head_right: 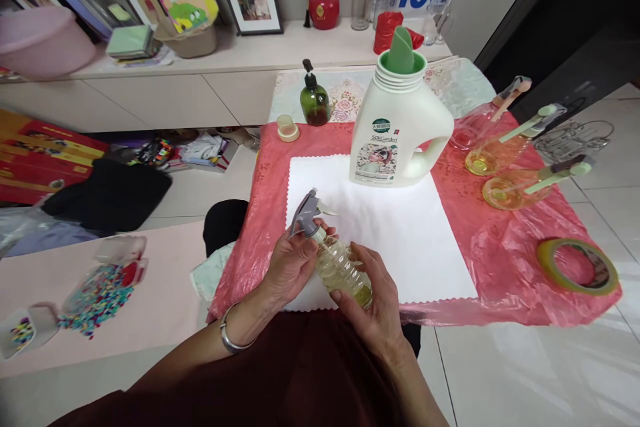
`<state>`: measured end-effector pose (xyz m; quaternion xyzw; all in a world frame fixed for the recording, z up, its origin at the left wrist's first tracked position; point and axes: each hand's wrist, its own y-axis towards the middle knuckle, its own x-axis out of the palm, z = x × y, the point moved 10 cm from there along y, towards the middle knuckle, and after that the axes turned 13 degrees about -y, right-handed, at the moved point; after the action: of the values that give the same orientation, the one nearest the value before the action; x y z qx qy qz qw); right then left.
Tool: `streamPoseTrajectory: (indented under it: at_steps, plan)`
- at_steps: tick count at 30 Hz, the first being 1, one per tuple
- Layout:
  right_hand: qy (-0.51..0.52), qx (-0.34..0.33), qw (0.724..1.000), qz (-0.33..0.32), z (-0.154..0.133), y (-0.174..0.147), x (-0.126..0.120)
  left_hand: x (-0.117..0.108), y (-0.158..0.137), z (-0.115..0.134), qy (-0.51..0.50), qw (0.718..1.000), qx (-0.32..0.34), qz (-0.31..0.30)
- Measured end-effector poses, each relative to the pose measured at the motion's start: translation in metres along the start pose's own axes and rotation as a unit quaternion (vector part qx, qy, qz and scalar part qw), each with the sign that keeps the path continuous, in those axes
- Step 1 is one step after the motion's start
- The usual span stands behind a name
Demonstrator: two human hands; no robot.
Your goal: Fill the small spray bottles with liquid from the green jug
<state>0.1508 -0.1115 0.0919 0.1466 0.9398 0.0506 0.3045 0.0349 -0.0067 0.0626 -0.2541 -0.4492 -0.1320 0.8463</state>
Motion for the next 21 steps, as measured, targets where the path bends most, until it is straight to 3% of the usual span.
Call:
streamPoseTrajectory:
  at_steps: [3,6,11,17,21]
  plan:
    - [0.031,0.015,0.999,-0.011,0.005,-0.002,0.003,-0.007,0.003,-0.002,-0.004,1.000,-0.014,0.013]
    - [0.067,0.034,0.997,-0.026,0.012,-0.005,0.007,-0.003,0.003,0.001,-0.002,1.000,-0.013,-0.016]
    - [0.036,0.024,0.999,-0.007,0.010,-0.002,0.002,0.007,0.000,0.000,-0.001,0.999,-0.015,-0.045]
    - [0.019,0.004,1.000,-0.010,0.003,0.001,0.002,-0.007,0.002,0.002,0.000,1.000,0.000,0.017]
    - [0.069,0.031,0.997,-0.031,0.013,-0.004,0.008,-0.002,0.004,0.004,0.011,1.000,-0.008,-0.012]
